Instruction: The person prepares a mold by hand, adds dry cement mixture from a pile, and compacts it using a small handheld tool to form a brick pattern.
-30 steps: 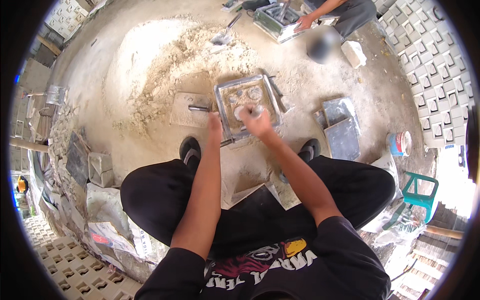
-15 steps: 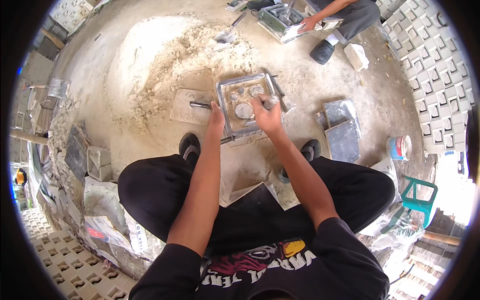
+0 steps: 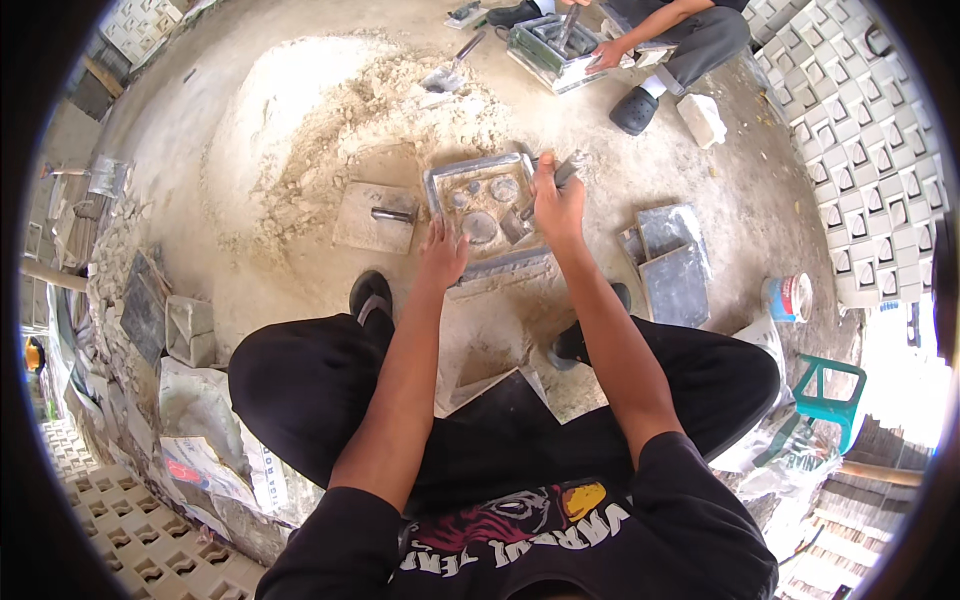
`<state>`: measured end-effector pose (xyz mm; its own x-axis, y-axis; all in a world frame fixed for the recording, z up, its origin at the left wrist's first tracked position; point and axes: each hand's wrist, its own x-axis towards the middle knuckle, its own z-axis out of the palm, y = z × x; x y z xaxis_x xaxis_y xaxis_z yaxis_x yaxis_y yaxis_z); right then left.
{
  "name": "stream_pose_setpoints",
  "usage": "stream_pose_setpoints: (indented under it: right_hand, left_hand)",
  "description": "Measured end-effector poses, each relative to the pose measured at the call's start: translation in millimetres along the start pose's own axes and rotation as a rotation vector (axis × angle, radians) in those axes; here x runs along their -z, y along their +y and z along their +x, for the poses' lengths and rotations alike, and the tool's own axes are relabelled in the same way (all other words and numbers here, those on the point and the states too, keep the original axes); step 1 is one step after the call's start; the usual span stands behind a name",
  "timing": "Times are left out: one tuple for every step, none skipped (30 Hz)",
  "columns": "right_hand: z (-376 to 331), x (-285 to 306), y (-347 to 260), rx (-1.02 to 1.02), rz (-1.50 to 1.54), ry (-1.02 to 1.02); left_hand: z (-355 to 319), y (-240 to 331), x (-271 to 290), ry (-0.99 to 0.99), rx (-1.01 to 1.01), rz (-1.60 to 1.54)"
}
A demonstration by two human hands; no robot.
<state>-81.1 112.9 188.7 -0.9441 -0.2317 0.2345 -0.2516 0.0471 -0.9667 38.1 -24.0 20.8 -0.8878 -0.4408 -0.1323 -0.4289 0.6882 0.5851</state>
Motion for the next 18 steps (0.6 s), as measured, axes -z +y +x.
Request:
stream_pose_setpoints:
  right_hand:
    - [2,-5,0,-0.021,-0.036,0.021]
    - [6,-11,-1,-0.041,-0.073,0.043]
    - [7,-15,-3,-0.066,-0.112,0.065]
    - [8,-18,-5,-0.062,-0.103,0.102]
    - [9,-20,-8,-0.059,-0.093,0.139]
    - [11,-21,-9,-0.056,-0.087,0.175]
    - [12,-20,-8,-0.065,-0.09,0.167]
    - [13,-19,-7,-0.076,-0.092,0.159]
    - [12,-19,-6,-0.086,-0.091,0.154]
    - [9,-22,1,-0.013,-0.069,0.196]
    - [3,-30,12,0.059,-0.047,0.238]
    - [-1,-35,11,0.131,-0.03,0.279]
    - [2,-32,9,0.03,-0.029,0.237]
    - [8,-27,7,-0.07,-0.028,0.197]
    - [11,-25,-1,-0.173,-0.022,0.151]
    - [9,-23,-5,-0.091,-0.014,0.2]
    - [4,-22,-8,-0.101,-0.038,0.23]
    - [-5,-21,-13,-0.116,-0.063,0.259]
  left_hand:
    - [1,-3,-1,0.018,0.013,-0.04]
    - [3,-5,-1,0.036,0.026,-0.082]
    - [3,-7,-2,0.049,0.039,-0.124]
    - [4,-8,-3,0.042,0.046,-0.139]
    - [6,-10,-3,0.034,0.054,-0.155]
    - [7,-9,-3,0.026,0.062,-0.173]
    - [8,-8,-4,0.012,0.067,-0.164]
    - [8,-7,-4,-0.002,0.072,-0.155]
    - [8,-8,-3,-0.016,0.077,-0.142]
    - [10,-11,-4,-0.005,0.068,-0.161]
    - [11,-13,-5,0.005,0.058,-0.18]
    - [11,-10,-5,0.013,0.05,-0.202]
    - [11,-8,-4,0.013,0.052,-0.196]
    - [11,-5,-4,0.012,0.053,-0.19]
    - [10,-6,-2,0.014,0.06,-0.181]
    - [10,-6,-3,0.011,0.066,-0.174]
    - [9,-5,-4,0.008,0.072,-0.167]
    - [6,-7,-9,0.001,0.081,-0.159]
